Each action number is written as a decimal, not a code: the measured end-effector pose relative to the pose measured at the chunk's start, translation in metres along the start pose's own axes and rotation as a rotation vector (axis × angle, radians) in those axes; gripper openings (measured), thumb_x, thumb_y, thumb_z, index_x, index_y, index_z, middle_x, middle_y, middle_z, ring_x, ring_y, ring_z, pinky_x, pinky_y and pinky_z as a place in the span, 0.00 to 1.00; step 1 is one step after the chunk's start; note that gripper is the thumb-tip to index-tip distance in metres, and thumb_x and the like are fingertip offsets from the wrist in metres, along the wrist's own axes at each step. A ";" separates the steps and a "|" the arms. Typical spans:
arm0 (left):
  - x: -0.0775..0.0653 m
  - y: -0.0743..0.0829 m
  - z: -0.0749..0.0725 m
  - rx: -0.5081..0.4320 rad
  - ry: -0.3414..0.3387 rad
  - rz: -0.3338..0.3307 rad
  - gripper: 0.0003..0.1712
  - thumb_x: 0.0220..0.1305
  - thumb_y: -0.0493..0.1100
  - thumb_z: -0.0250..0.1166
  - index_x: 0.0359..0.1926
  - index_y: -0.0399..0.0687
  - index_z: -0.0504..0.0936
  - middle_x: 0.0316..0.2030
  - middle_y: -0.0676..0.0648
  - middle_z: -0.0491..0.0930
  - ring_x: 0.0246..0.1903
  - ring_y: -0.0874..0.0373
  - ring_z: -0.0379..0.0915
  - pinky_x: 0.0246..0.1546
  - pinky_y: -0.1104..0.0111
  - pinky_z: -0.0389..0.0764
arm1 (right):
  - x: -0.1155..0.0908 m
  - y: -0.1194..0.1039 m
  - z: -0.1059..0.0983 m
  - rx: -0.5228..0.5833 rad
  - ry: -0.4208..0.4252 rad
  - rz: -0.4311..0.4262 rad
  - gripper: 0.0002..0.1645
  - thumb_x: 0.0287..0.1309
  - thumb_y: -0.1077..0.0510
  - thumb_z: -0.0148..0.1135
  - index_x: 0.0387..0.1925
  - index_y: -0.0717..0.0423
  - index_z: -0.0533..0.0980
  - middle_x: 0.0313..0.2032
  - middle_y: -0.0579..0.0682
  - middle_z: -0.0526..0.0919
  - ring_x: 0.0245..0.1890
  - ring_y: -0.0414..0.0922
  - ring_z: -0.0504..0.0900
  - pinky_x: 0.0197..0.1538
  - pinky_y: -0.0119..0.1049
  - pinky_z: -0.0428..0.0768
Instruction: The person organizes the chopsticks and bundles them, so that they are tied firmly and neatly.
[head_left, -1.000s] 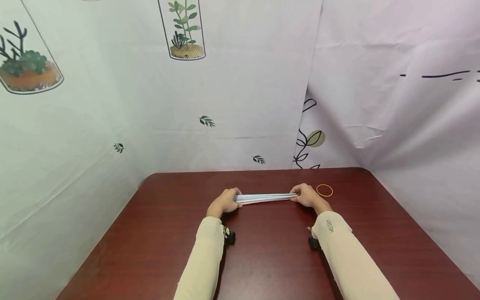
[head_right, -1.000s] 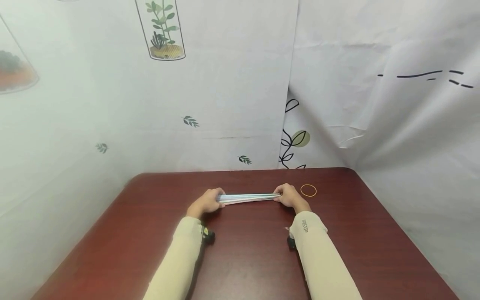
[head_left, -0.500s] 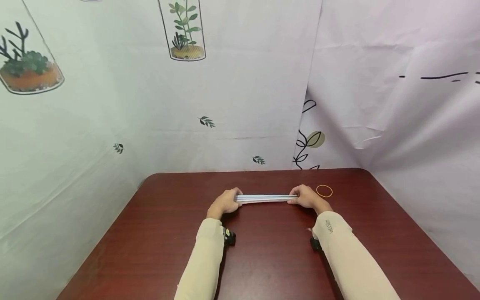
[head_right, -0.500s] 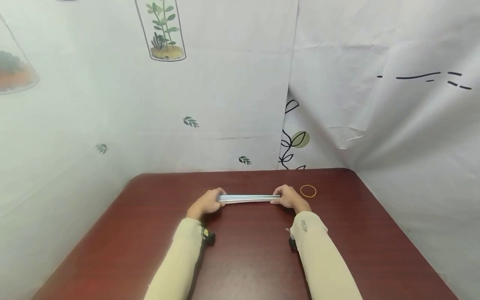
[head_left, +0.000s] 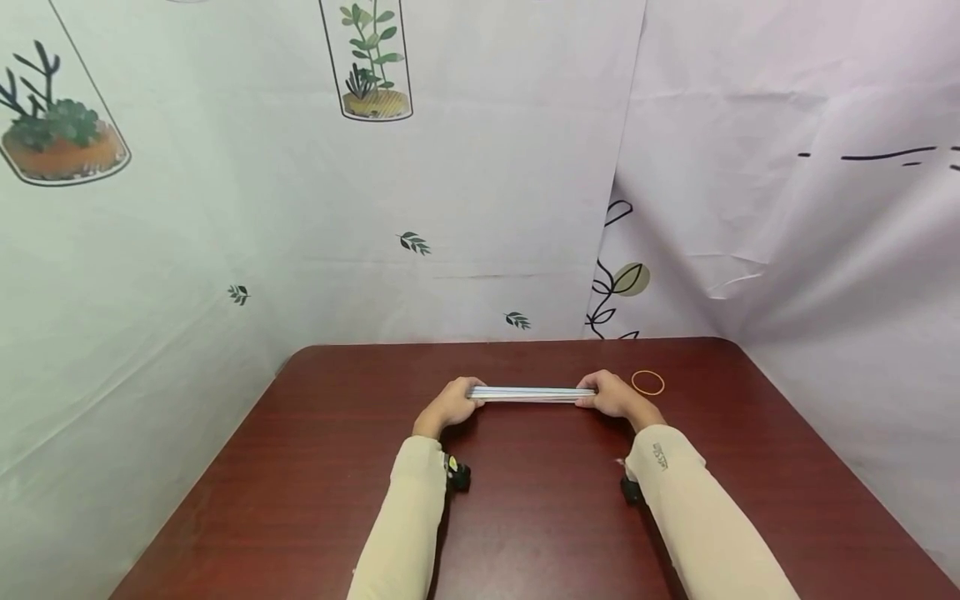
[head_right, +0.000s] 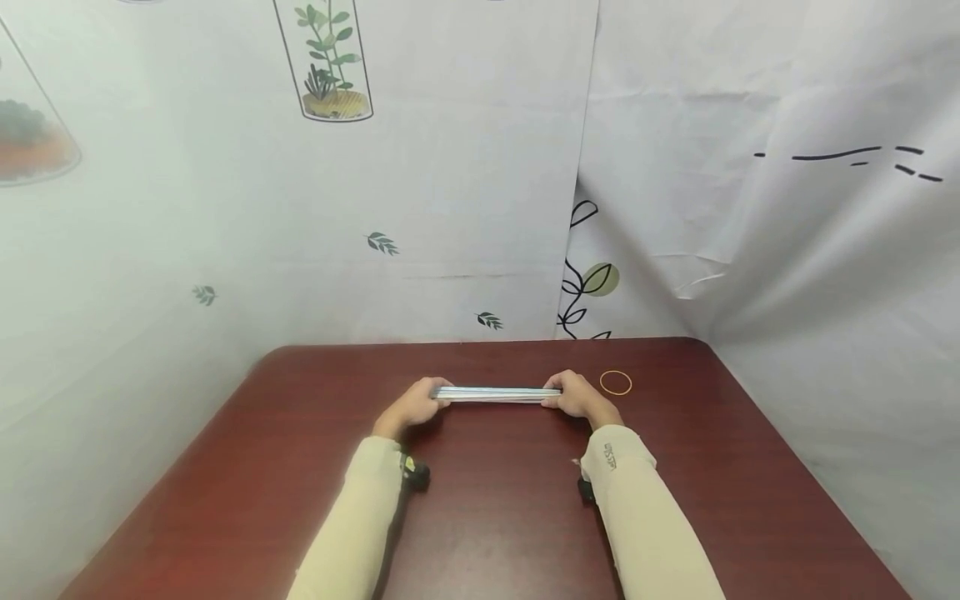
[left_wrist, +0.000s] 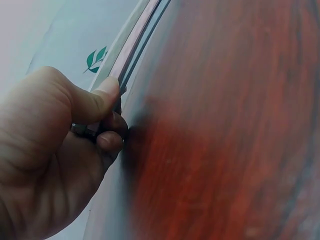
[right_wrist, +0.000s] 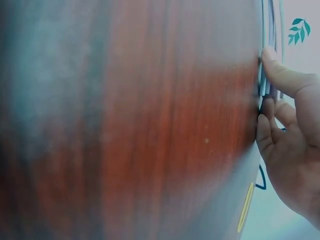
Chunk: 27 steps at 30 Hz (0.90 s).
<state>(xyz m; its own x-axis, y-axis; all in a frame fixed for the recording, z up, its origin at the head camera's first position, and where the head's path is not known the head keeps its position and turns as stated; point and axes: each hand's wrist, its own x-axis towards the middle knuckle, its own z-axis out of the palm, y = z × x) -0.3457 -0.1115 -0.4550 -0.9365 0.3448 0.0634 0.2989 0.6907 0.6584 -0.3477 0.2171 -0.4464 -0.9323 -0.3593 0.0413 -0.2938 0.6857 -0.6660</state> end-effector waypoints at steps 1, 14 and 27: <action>0.000 -0.001 0.000 -0.009 0.000 0.001 0.16 0.67 0.33 0.61 0.55 0.35 0.79 0.50 0.40 0.81 0.50 0.48 0.76 0.55 0.55 0.74 | -0.001 0.000 -0.001 0.004 -0.005 -0.025 0.06 0.59 0.59 0.68 0.34 0.59 0.83 0.31 0.49 0.82 0.33 0.45 0.75 0.42 0.40 0.73; 0.001 -0.001 -0.004 -0.104 0.024 0.014 0.15 0.68 0.32 0.60 0.54 0.31 0.79 0.48 0.39 0.81 0.47 0.49 0.76 0.52 0.54 0.76 | 0.002 -0.001 0.000 0.077 -0.025 -0.022 0.13 0.65 0.54 0.64 0.38 0.61 0.78 0.28 0.49 0.78 0.30 0.43 0.73 0.36 0.37 0.72; 0.001 0.006 -0.016 -0.156 0.006 0.036 0.13 0.68 0.31 0.58 0.51 0.28 0.79 0.44 0.38 0.81 0.41 0.51 0.76 0.48 0.57 0.77 | 0.002 -0.007 -0.004 0.396 0.046 0.007 0.22 0.61 0.56 0.68 0.52 0.68 0.80 0.30 0.57 0.80 0.24 0.44 0.73 0.29 0.35 0.76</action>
<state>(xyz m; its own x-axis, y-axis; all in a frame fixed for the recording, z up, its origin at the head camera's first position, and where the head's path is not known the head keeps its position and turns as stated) -0.3476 -0.1172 -0.4386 -0.9269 0.3636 0.0927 0.3004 0.5712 0.7639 -0.3485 0.2140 -0.4385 -0.9452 -0.3203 0.0631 -0.1915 0.3875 -0.9018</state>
